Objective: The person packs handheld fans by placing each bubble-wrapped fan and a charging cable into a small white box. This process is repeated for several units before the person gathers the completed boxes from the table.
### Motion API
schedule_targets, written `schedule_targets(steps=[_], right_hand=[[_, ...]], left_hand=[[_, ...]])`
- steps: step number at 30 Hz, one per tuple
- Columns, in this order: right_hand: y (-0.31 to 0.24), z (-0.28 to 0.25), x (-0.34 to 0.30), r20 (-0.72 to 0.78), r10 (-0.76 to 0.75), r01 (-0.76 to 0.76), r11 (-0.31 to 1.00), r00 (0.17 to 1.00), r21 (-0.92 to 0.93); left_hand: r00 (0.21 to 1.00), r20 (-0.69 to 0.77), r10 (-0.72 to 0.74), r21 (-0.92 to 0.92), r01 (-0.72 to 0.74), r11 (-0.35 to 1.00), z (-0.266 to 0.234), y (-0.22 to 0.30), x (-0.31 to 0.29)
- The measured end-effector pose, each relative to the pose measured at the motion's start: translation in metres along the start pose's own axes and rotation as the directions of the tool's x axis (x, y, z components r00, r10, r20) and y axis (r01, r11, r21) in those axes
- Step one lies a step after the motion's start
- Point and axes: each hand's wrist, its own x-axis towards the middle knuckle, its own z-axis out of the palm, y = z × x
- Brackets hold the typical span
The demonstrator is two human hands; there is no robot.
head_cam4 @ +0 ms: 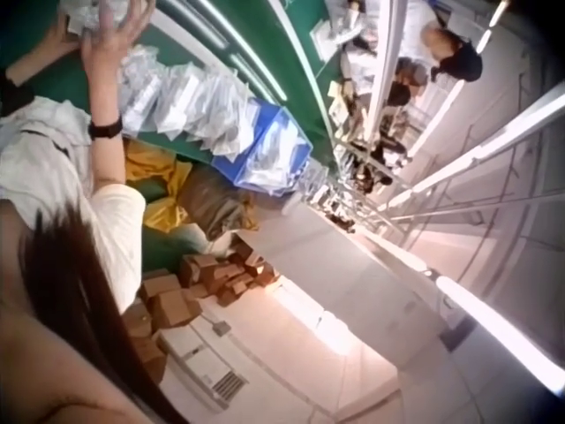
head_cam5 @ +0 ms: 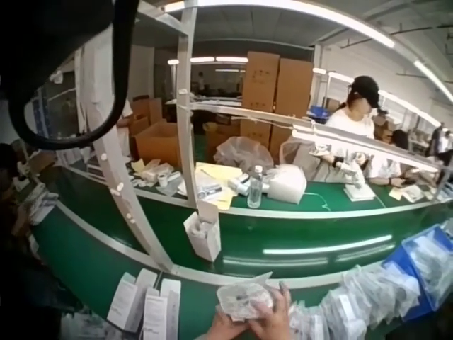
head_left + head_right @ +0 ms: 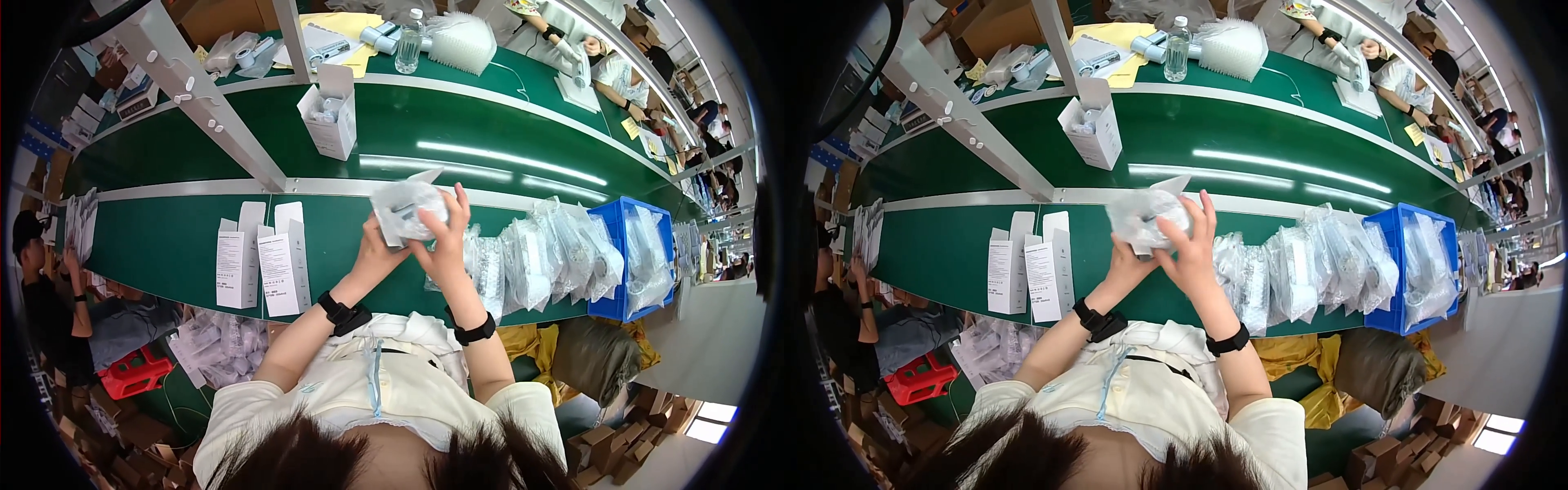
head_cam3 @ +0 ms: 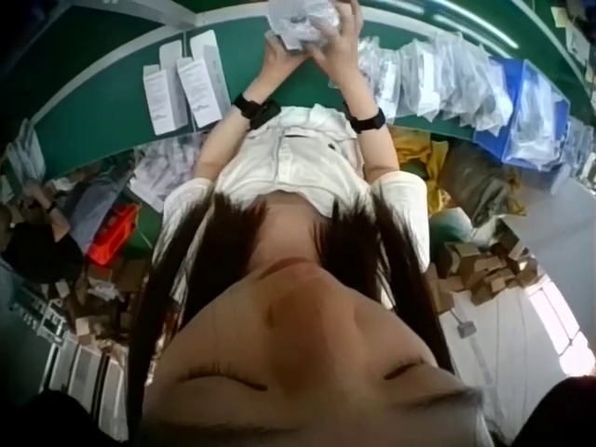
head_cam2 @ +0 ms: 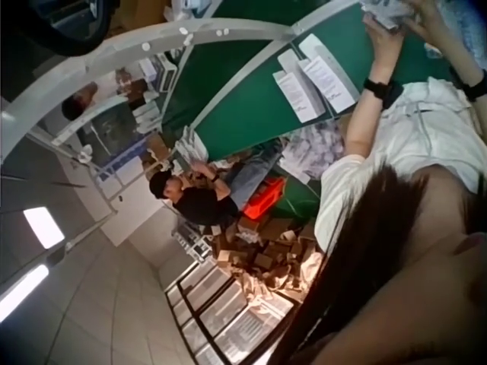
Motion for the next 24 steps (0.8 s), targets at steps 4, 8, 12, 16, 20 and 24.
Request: schedule_targets(steps=[4, 8, 12, 16, 20, 24], right_hand=[[-0.016, -0.014, 0.007, 0.450, 0.075, 0.035, 0.972, 0.890, -0.232], [0.051, -0.019, -0.025, 0.280, 0.411, -0.436, 0.900, 0.868, 0.031], [0.112, -0.024, -0.053, 0.431, 0.696, -0.286, 0.664, 0.575, -0.691], [0.147, -0.021, -0.069, 0.624, 0.757, -0.304, 0.652, 0.196, -0.695], [0.145, -0.030, -0.074, 0.722, 0.595, -0.368, 0.798, 0.353, -0.478], [0.093, -0.048, -0.031, 0.600, 0.405, -0.385, 0.907, 0.690, -0.170]], left_hand=[[0.983, 0.028, -0.181, -0.012, 0.181, 0.983, -0.026, -0.002, -0.010], [0.997, 0.075, 0.011, 0.008, -0.011, 1.000, -0.060, -0.017, -0.022], [0.999, 0.049, -0.013, -0.005, 0.013, 1.000, -0.069, -0.005, -0.023], [0.994, 0.080, 0.071, 0.025, -0.074, 0.997, -0.074, 0.026, -0.001], [0.987, 0.154, 0.037, 0.235, -0.073, 0.969, -0.071, 0.035, 0.003], [0.992, 0.054, -0.115, 0.182, 0.103, 0.978, -0.072, 0.038, 0.008]])
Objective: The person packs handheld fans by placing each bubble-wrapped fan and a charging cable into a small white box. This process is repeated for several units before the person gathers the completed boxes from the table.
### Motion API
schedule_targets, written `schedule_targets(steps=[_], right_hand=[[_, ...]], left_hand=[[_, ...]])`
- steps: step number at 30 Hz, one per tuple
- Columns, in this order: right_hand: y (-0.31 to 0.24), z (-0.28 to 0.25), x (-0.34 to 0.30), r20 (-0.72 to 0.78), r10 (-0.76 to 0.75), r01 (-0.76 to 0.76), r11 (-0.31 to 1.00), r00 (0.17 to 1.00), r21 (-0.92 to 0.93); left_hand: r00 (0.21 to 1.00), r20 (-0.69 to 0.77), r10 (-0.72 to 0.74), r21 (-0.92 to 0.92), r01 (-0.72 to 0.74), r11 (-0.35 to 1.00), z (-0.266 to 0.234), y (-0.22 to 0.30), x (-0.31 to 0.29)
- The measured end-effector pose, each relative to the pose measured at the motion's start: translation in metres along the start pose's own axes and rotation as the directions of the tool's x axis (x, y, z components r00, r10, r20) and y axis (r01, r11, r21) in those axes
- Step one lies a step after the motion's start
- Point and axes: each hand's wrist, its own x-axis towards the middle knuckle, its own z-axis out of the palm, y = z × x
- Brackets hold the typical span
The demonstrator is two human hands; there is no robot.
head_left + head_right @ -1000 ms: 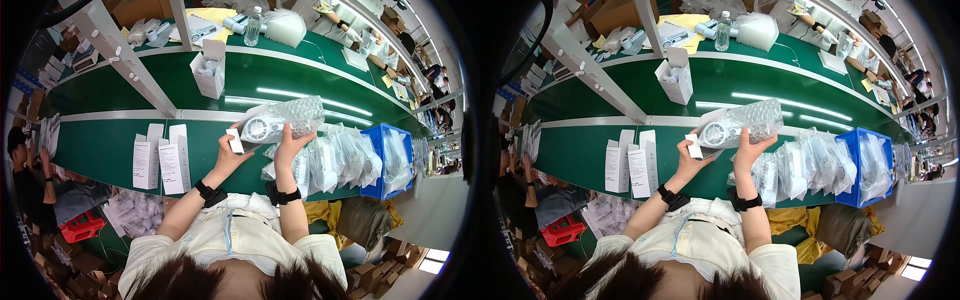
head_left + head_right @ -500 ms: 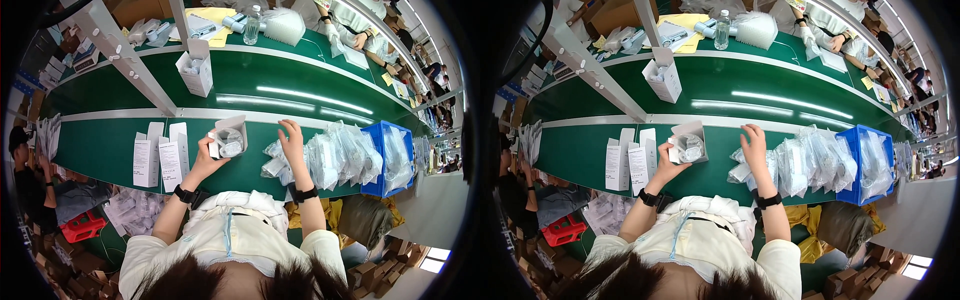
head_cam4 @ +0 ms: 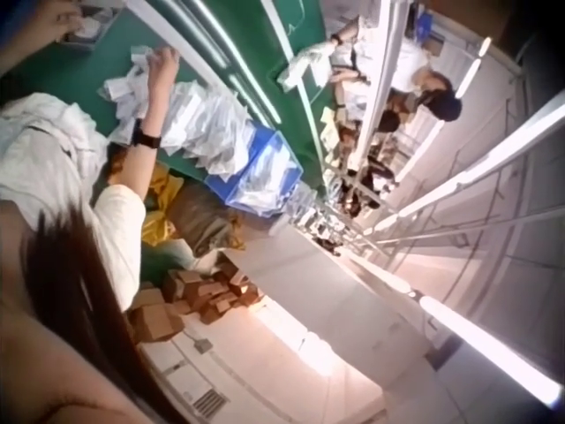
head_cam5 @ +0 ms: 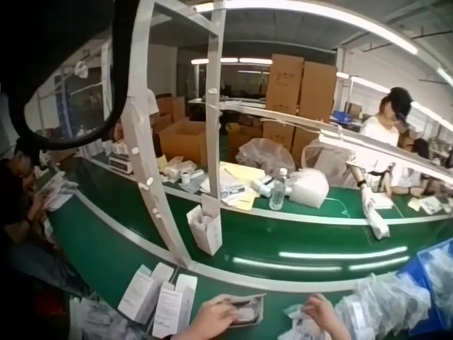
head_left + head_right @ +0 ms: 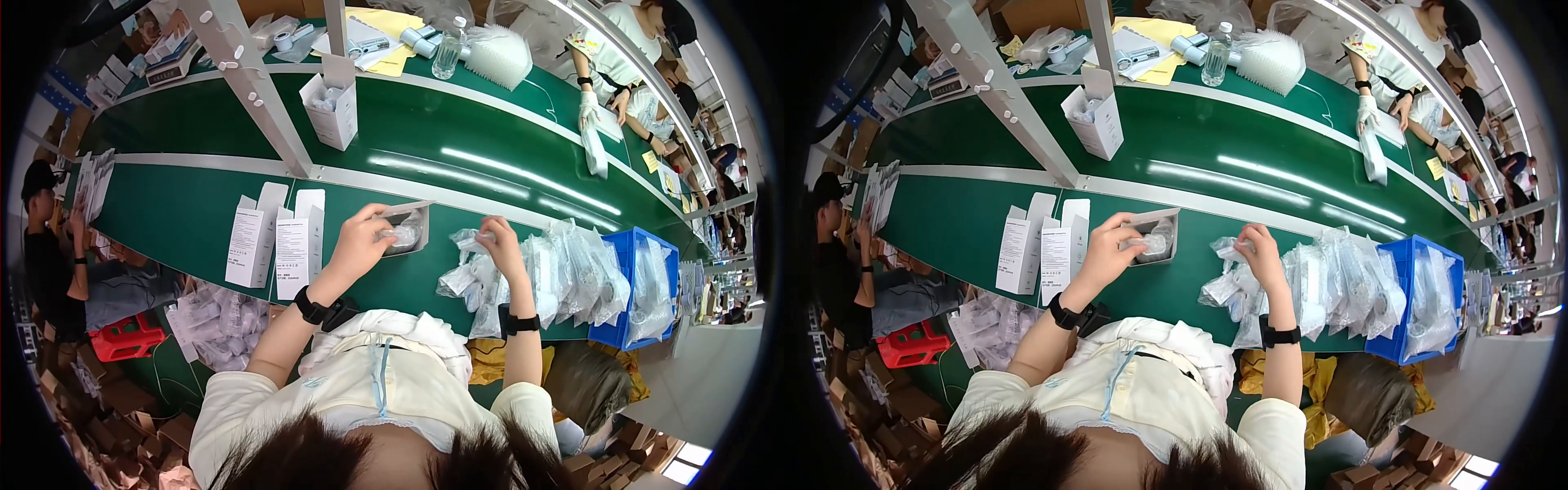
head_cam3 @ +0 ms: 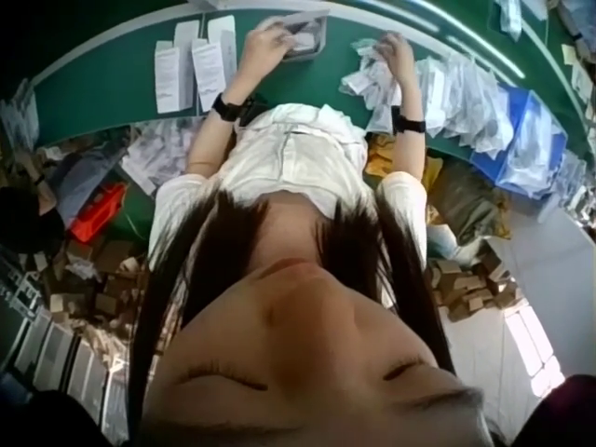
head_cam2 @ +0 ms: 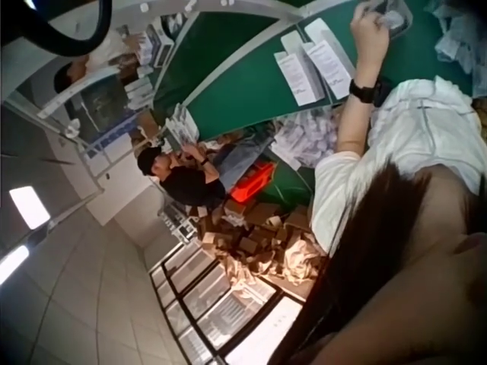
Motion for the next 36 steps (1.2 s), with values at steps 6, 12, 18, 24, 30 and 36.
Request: schedule_targets(steps=[6, 12, 18, 24, 30, 36], right_hand=[[-0.116, -0.026, 0.004, -0.258, -0.183, 0.272, 0.889, 0.949, 0.368], [-0.143, 0.028, 0.035, 0.066, -0.737, 0.739, 0.668, 0.673, -0.086], [-0.135, 0.037, 0.025, 0.096, -0.679, 0.679, 0.694, 0.728, -0.239], [-0.136, 0.037, 0.005, 0.022, -0.629, 0.610, 0.745, 0.777, -0.269], [-0.139, 0.049, 0.002, 0.285, -0.400, 0.484, 0.795, 0.871, -0.364], [-0.098, 0.069, 0.017, -0.384, -0.167, 0.330, 0.849, 0.908, 0.413]], left_hand=[[0.993, -0.089, -0.078, -0.014, 0.077, 0.997, 0.002, 0.002, 0.017], [0.993, -0.097, -0.060, -0.021, 0.058, 0.998, 0.003, -0.001, 0.017], [0.994, -0.103, -0.027, 0.069, 0.034, 0.997, 0.002, -0.006, 0.015], [0.997, -0.048, -0.052, 0.021, 0.053, 0.998, 0.002, -0.007, 0.009], [0.960, -0.181, -0.213, -0.374, 0.133, 0.918, -0.031, -0.029, -0.009], [0.965, -0.207, -0.159, 0.780, 0.261, 0.569, -0.070, -0.111, -0.088]])
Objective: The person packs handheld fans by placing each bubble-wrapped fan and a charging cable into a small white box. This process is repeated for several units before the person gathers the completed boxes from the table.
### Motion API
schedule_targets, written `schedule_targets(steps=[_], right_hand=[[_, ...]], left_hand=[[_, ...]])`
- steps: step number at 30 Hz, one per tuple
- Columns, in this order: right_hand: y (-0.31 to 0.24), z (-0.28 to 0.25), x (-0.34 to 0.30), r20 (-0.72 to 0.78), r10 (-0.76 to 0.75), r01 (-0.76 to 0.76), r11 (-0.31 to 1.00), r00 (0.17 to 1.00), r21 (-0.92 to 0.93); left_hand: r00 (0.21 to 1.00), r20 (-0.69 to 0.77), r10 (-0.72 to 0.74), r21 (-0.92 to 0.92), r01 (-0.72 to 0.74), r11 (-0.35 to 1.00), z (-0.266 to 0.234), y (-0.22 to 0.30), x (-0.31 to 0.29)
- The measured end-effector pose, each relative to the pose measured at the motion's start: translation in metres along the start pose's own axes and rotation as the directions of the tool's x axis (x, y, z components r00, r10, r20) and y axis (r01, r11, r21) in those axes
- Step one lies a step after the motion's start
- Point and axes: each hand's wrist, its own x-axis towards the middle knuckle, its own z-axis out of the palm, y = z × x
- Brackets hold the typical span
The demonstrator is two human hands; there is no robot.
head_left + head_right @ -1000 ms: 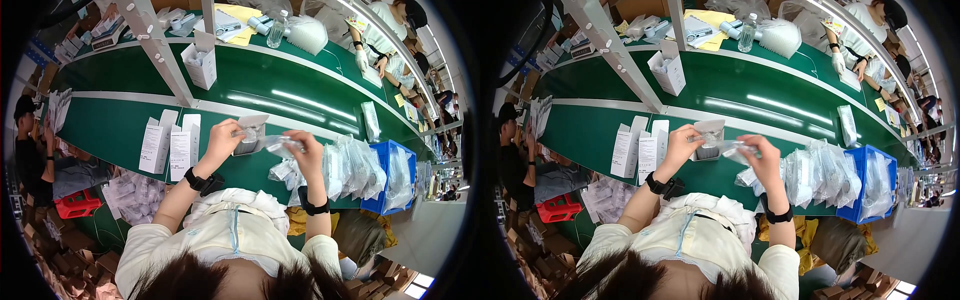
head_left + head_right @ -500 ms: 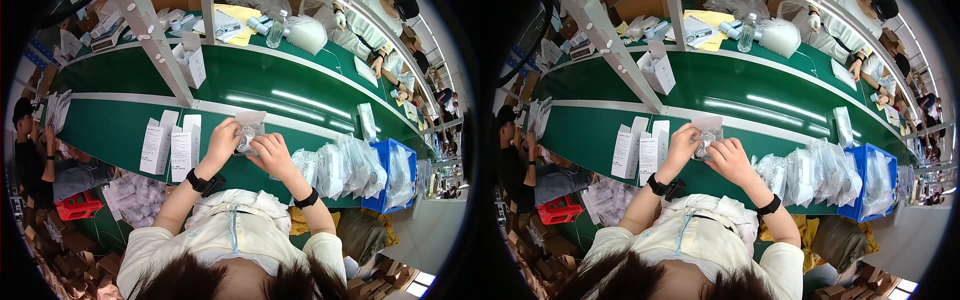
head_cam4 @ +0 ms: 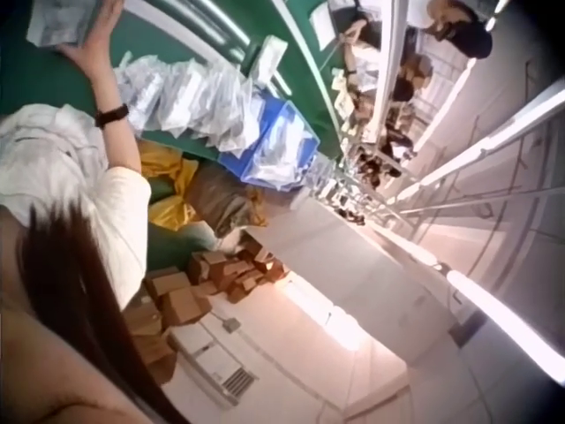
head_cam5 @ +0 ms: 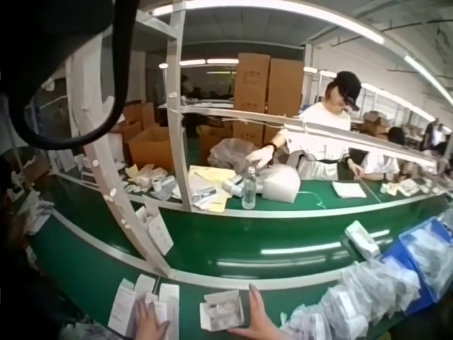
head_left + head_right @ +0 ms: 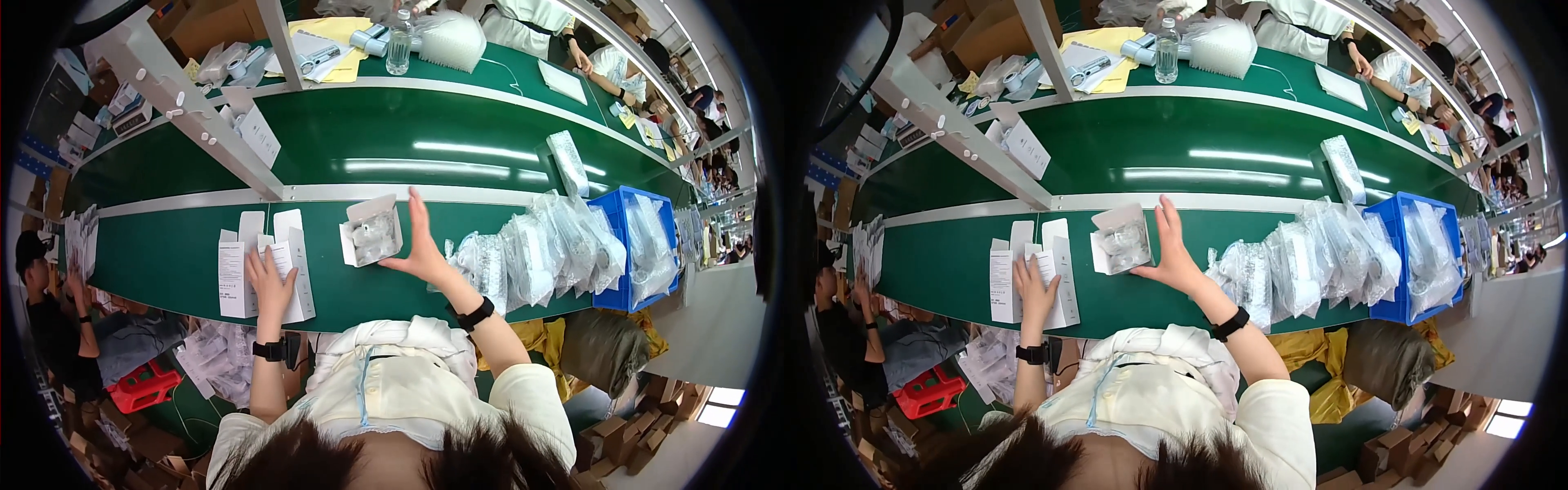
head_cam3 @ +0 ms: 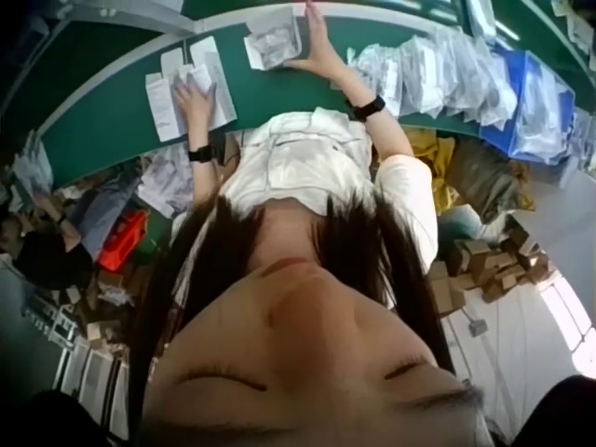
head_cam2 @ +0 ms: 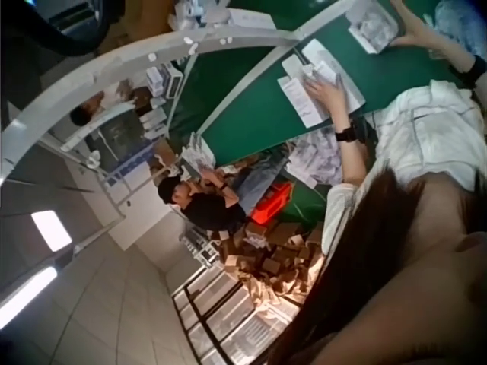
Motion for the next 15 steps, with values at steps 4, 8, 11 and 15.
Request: schedule_targets(steps=[4, 8, 11, 15], right_hand=[[0.025, 0.011, 0.013, 0.460, 0.212, -0.259, 0.965, 0.862, 0.041], [0.059, 0.003, 0.048, 0.262, 0.409, -0.471, 0.846, 0.874, 0.250], [0.102, -0.019, 0.096, -0.026, 0.447, -0.434, 0.881, 0.894, 0.190], [0.137, -0.058, 0.108, -0.163, 0.338, -0.335, 0.941, 0.927, 0.043]], left_hand=[[0.998, 0.055, 0.003, -0.203, 0.008, 0.979, 0.003, 0.020, 0.000], [0.844, 0.470, -0.259, -0.545, 0.509, 0.666, -0.019, 0.045, 0.019], [0.824, 0.545, -0.153, -0.611, 0.516, 0.601, 0.005, 0.034, 0.022], [0.744, 0.664, 0.072, -0.734, 0.630, 0.252, 0.041, 0.042, 0.030]])
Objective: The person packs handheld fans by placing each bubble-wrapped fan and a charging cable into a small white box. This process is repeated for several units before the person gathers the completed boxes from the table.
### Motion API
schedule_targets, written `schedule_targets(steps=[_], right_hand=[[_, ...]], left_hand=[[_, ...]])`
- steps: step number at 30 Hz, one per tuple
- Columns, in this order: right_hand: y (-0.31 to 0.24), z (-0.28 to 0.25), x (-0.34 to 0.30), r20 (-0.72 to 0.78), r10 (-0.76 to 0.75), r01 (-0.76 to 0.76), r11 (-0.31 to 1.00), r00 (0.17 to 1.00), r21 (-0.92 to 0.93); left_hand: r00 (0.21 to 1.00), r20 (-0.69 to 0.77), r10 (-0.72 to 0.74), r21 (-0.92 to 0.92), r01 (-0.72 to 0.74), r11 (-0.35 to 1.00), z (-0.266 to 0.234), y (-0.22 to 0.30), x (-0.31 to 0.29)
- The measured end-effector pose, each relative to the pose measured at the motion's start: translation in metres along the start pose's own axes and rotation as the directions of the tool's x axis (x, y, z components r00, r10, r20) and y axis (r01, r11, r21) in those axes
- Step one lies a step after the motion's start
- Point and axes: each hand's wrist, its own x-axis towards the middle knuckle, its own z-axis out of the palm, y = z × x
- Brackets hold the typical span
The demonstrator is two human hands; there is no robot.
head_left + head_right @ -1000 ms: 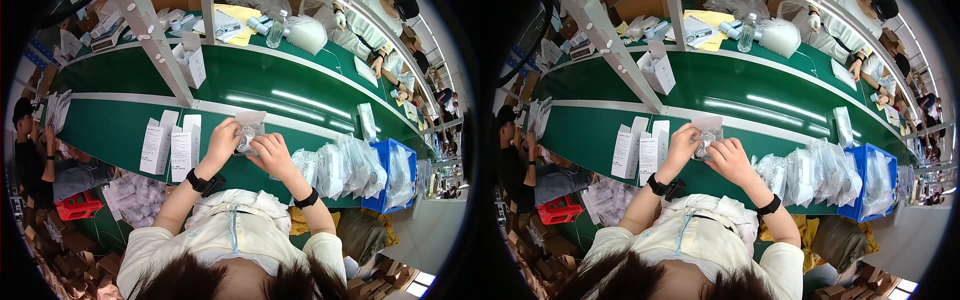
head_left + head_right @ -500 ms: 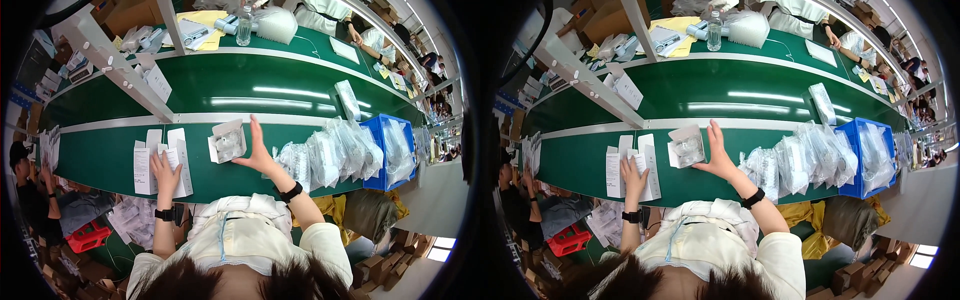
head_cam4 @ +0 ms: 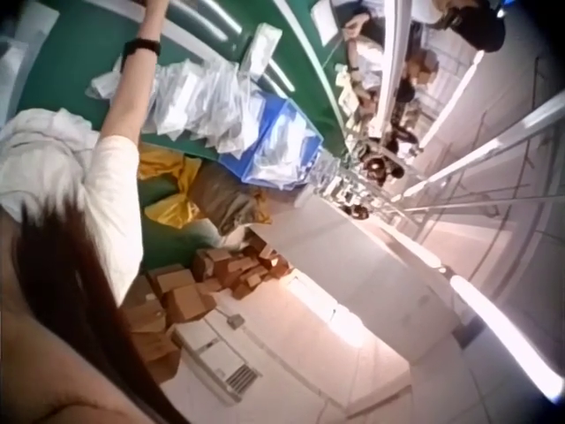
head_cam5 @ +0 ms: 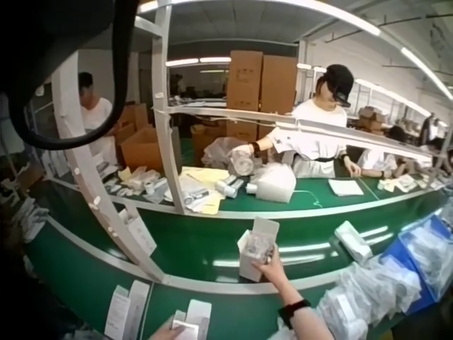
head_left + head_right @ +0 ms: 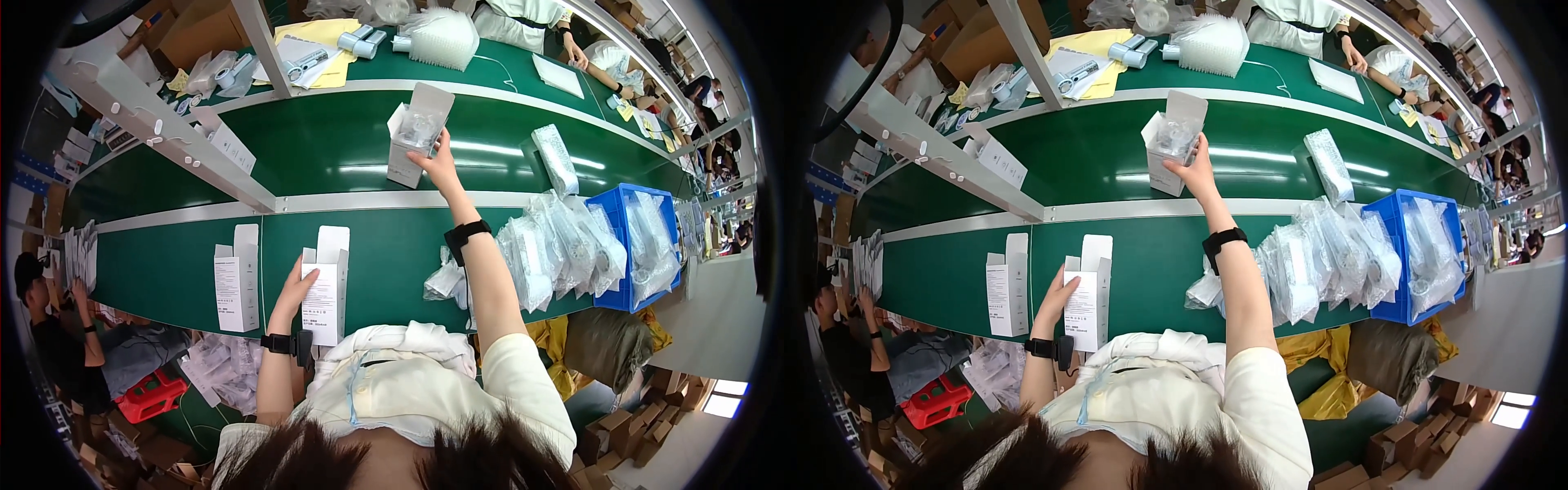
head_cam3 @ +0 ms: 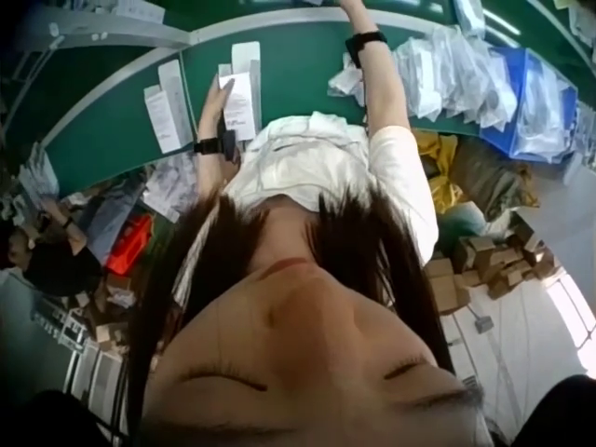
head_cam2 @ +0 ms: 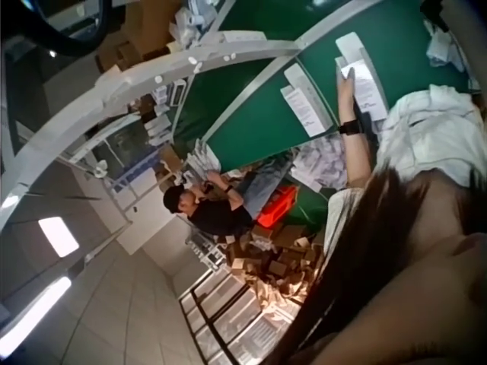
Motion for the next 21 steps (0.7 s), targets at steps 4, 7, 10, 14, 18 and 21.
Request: schedule_targets(steps=[4, 7, 10, 14, 18, 21], right_hand=[[-0.037, -0.028, -0.048, 0.163, -0.287, 0.289, 0.477, 0.944, -0.830], [-0.064, -0.079, -0.116, 0.109, 0.505, -0.069, 0.321, 0.856, -0.945], [-0.013, -0.120, -0.191, 0.143, 0.681, -0.029, 0.234, 0.719, -0.972], [0.019, -0.113, -0.226, -0.176, 0.565, -0.391, 0.285, 0.806, -0.875], [-0.001, -0.097, -0.227, -0.253, 0.402, -0.428, 0.441, 0.880, -0.788], [-0.053, -0.100, -0.226, -0.205, 0.401, -0.415, 0.553, 0.893, -0.723]], left_hand=[[1.000, -0.001, 0.004, -0.174, -0.004, 0.985, 0.001, 0.013, -0.015], [0.995, -0.007, 0.104, -0.159, -0.104, 0.982, 0.008, 0.046, -0.032], [0.951, 0.078, 0.300, -0.145, -0.286, 0.947, 0.025, 0.074, -0.033], [0.810, 0.231, 0.539, 0.060, -0.564, 0.823, 0.049, 0.089, -0.026], [0.683, 0.371, 0.629, 0.387, -0.730, 0.564, 0.075, 0.094, -0.028], [0.664, 0.367, 0.651, 0.392, -0.745, 0.539, 0.090, 0.087, -0.029]])
